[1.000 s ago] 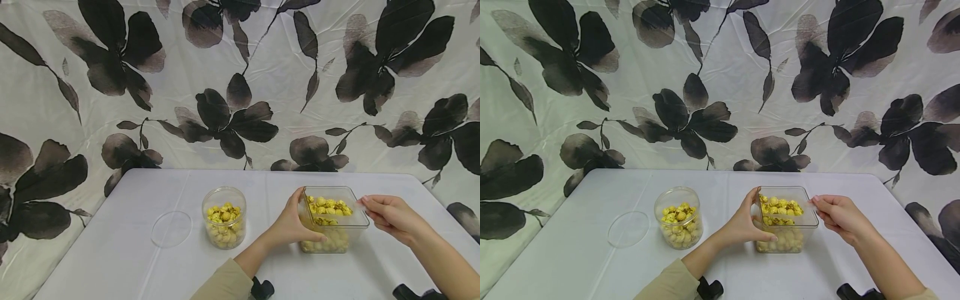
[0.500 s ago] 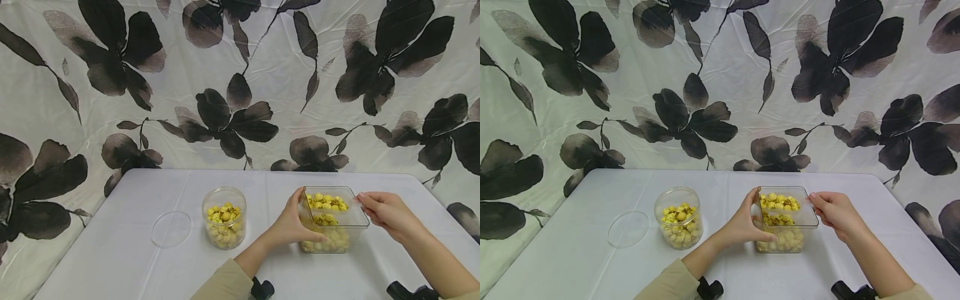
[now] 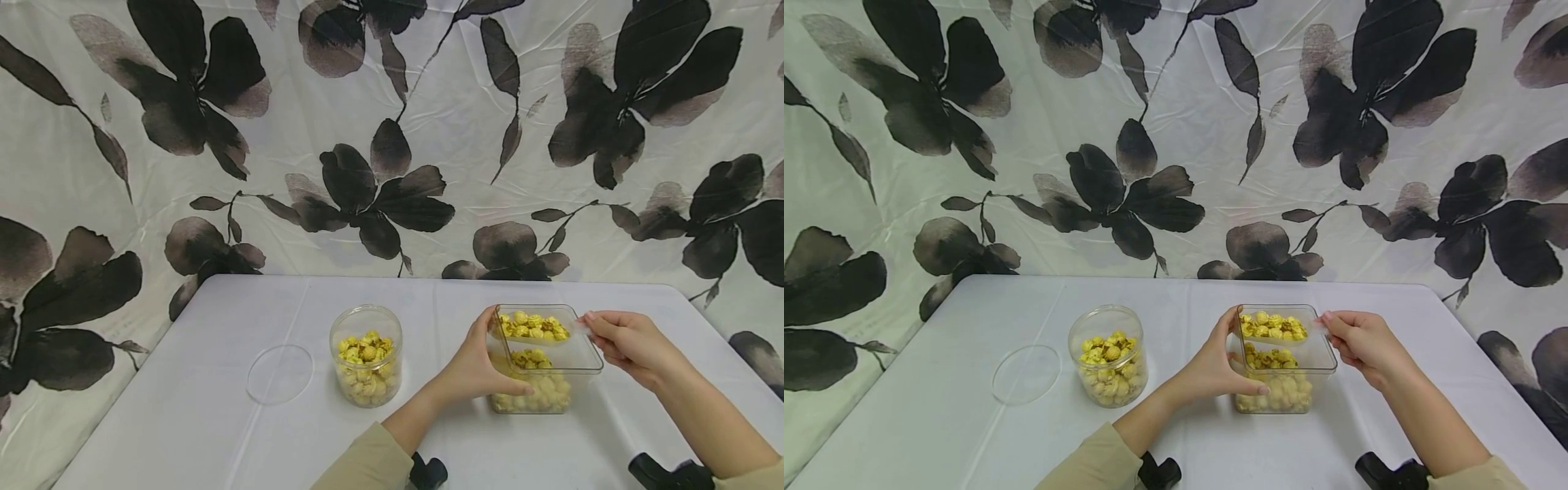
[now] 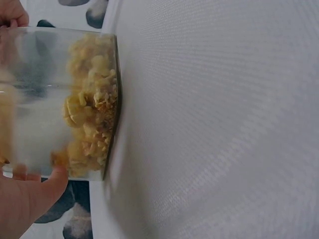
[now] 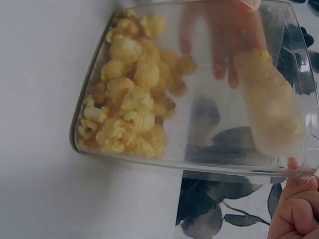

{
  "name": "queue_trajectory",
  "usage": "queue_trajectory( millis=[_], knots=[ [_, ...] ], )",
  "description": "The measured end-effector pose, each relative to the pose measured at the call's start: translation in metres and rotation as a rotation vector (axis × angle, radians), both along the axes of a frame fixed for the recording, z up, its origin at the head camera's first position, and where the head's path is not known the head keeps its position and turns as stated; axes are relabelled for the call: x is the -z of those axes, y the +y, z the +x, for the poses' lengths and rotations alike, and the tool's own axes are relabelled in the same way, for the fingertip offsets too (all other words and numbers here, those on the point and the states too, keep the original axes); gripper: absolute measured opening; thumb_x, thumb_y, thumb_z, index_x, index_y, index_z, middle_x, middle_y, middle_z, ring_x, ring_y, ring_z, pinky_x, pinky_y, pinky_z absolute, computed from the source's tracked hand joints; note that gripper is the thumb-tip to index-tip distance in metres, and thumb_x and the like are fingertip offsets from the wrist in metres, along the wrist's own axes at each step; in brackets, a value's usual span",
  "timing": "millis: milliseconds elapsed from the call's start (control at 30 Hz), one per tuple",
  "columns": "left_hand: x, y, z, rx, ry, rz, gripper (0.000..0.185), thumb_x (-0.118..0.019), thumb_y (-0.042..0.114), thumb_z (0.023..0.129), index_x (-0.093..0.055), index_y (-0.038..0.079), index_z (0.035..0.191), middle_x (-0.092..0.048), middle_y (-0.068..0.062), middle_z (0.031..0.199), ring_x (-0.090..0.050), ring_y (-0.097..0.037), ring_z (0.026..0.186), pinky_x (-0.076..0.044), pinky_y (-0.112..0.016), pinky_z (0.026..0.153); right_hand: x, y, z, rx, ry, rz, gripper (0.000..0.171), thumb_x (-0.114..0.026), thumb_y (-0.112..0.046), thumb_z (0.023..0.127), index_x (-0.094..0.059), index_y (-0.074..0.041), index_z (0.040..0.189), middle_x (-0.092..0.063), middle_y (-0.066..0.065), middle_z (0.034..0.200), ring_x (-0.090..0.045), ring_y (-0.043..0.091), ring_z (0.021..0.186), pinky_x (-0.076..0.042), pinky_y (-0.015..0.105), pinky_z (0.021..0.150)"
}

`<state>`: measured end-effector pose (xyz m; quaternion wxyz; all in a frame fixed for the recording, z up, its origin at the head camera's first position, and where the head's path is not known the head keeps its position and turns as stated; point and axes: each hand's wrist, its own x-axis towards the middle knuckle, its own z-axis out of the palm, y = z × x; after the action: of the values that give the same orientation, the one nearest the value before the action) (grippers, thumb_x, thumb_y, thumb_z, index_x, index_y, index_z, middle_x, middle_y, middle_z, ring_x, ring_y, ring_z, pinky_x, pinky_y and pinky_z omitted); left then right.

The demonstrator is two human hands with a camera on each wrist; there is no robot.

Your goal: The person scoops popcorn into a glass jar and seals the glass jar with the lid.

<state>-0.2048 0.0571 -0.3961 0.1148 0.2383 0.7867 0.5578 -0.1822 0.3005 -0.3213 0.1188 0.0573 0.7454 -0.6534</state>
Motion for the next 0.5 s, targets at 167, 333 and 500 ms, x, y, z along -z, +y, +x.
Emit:
queue_trajectory(
  millis=[167,333,500],
  knots=[
    [0.0007,0.0002,-0.001,-0.001,0.004,-0.003,0.119,-0.088,0.028,0.061,-0.009,0.021,0.15,-0.021,0.002,0.149,-0.024,-0.013,0.134,-0.029,-0.043,0.105,0.0013,0.0033,0.0014,-0.001,-0.013,-0.04,0.031,-0.047,-0.017,0.099,-0.069,-0.025,0.078,-0.05,-0.007,0.064,-0.033,0.006,0.048,-0.024,0.021,0.045],
    [0.0,0.0001,-0.0004,-0.002,0.002,-0.01,0.119,-0.088,0.028,0.061,-0.009,0.026,0.149,-0.02,0.001,0.149,-0.023,-0.014,0.135,-0.029,-0.045,0.106,0.0036,0.0062,0.0037,-0.01,-0.002,-0.104,0.031,-0.046,-0.015,0.099,-0.069,-0.022,0.079,-0.05,-0.006,0.064,-0.025,0.009,0.048,-0.018,0.024,0.045],
    [-0.0005,-0.0002,-0.0001,0.0,0.004,-0.006,0.119,-0.088,0.028,0.061,-0.008,0.027,0.149,-0.02,0.002,0.149,-0.023,-0.013,0.135,-0.029,-0.044,0.106,0.0054,0.009,0.006,-0.024,0.01,-0.167,0.031,-0.046,-0.014,0.099,-0.07,-0.019,0.08,-0.051,-0.005,0.065,-0.02,0.011,0.048,-0.015,0.024,0.045]
  ],
)
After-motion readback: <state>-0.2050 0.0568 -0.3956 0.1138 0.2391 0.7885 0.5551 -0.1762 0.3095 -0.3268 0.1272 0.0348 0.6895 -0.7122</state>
